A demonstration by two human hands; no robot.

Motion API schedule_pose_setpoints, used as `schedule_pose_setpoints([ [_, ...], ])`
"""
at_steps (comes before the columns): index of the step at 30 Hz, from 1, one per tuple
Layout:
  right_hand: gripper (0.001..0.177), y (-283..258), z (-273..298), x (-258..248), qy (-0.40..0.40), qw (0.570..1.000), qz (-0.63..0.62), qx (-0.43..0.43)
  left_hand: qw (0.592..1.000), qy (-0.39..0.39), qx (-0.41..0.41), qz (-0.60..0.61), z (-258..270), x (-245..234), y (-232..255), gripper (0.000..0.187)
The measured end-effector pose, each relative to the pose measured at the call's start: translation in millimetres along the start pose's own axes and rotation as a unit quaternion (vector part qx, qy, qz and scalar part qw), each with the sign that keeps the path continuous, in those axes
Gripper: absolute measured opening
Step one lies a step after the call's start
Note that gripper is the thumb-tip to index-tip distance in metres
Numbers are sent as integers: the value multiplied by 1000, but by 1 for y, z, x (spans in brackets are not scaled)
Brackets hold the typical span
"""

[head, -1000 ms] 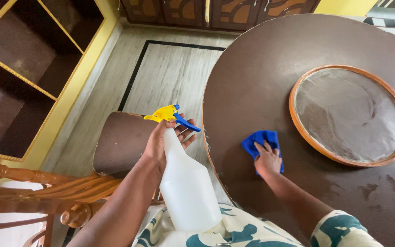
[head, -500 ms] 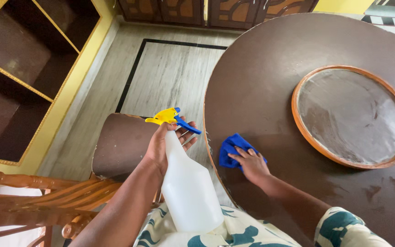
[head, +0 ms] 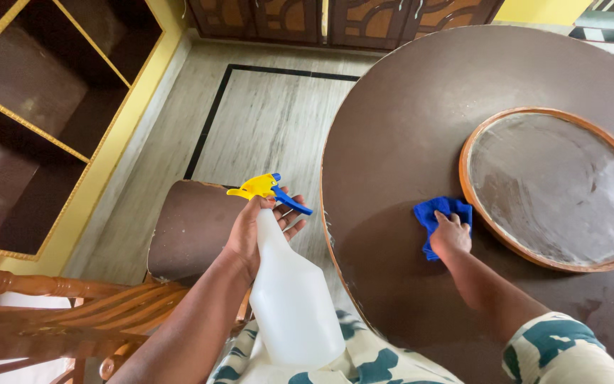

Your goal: The person sprays a cleaning solution onto a round brown table and wipes it with a blue cloth. They move around the table, cleaning different sections and also wiping the inner surface of a circular wooden frame placed on the table.

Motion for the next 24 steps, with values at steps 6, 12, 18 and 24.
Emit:
schedule_pose_setpoints([
  [6,59,-83,34,11,-22,995,49,-89,1000,-12,-2,15,-7,5,-2,42],
  [12,62,-162,107,25,-25,944,87,-318,1000,-12,2,11,-7,8,-1,42],
  [18,63,-166,115,15,-35,925,74,-370,1000,6,3,15,-6,11,-1,45],
  [24,56,-108,45,-4,-20,974,54,-221,1000,-5,-4,11,-11,10,-3,49],
])
Point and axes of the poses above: each hand's wrist, its own z-axis away from the middle knuckle, its own x-axis out of the palm, y = z × x, the point moved 6 cm from there along -z, towards the middle knuckle, and after that the axes turned 3 degrees about -y, right-handed, at the moved point
